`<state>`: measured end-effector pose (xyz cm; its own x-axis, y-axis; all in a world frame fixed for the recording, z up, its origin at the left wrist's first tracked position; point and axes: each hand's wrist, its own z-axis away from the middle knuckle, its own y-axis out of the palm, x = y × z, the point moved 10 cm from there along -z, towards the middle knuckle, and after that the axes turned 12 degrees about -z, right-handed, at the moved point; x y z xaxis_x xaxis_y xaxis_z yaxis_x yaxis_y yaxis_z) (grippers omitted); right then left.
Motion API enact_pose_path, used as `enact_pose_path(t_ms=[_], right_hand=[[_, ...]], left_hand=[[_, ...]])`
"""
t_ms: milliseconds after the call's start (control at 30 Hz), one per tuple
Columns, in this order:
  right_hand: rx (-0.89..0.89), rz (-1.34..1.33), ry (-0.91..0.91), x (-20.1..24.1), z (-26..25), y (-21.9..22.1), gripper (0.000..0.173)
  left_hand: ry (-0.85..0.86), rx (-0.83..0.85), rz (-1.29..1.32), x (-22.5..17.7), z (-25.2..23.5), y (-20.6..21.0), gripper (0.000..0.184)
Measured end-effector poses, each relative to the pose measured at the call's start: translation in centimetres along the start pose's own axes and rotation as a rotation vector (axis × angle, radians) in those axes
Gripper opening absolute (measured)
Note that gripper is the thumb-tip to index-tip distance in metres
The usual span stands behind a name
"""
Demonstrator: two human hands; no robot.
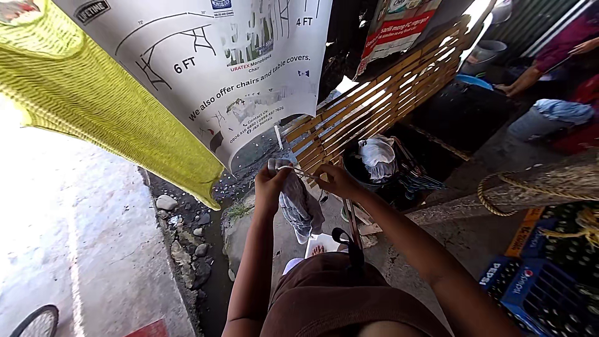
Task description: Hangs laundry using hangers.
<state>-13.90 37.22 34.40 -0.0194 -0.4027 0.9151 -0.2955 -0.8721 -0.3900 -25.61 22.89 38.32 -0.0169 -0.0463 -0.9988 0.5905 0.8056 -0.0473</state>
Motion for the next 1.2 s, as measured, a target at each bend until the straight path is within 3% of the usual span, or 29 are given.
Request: enact_pose_path(t_ms=[233, 500, 633, 867, 933, 1033, 1100, 1200], right_hand=[[0.128, 0.133, 0.044, -0.6, 1.6, 0.4, 0.026], [0.105, 0.064, 0.067, 0.7, 3.8, -2.5, 0.019], [0.044, 0.370, 0.025, 2.7, 3.8, -4.6, 0.020], [0.039, 0.757, 0.153, 5.1, 2.0, -7.3, 0.027], [-0.030, 0.815, 0.023, 7.6, 1.6, -8.1, 0.025], [-0.147, 0.898, -0.370, 13.4, 1.8, -8.3, 0.016], [-0.175, 0.951, -0.630, 17.1, 2.3, -7.1, 0.015], [-0.138, 0.941, -0.841, 21.3, 2.9, -4.9, 0.019]], left_hand=[[-0.004, -0.078, -0.009, 0.0, -0.3, -0.5, 0.015], [-0.039, -0.150, -0.007, 1.4, -0.5, -2.6, 0.017], [-0.014, -0.127, -0.018, 1.5, -0.4, -2.4, 0.016], [-0.025, -0.031, -0.123, 2.3, -0.2, -1.9, 0.008], [-0.040, -0.010, -0.165, 3.4, -0.3, -2.0, 0.018], [-0.050, 0.113, -0.264, 5.3, -0.2, -1.0, 0.036], [-0.052, 0.241, -0.332, 6.3, 0.4, 0.8, 0.039], [-0.075, 0.444, -0.453, 6.9, 1.6, 3.6, 0.038]])
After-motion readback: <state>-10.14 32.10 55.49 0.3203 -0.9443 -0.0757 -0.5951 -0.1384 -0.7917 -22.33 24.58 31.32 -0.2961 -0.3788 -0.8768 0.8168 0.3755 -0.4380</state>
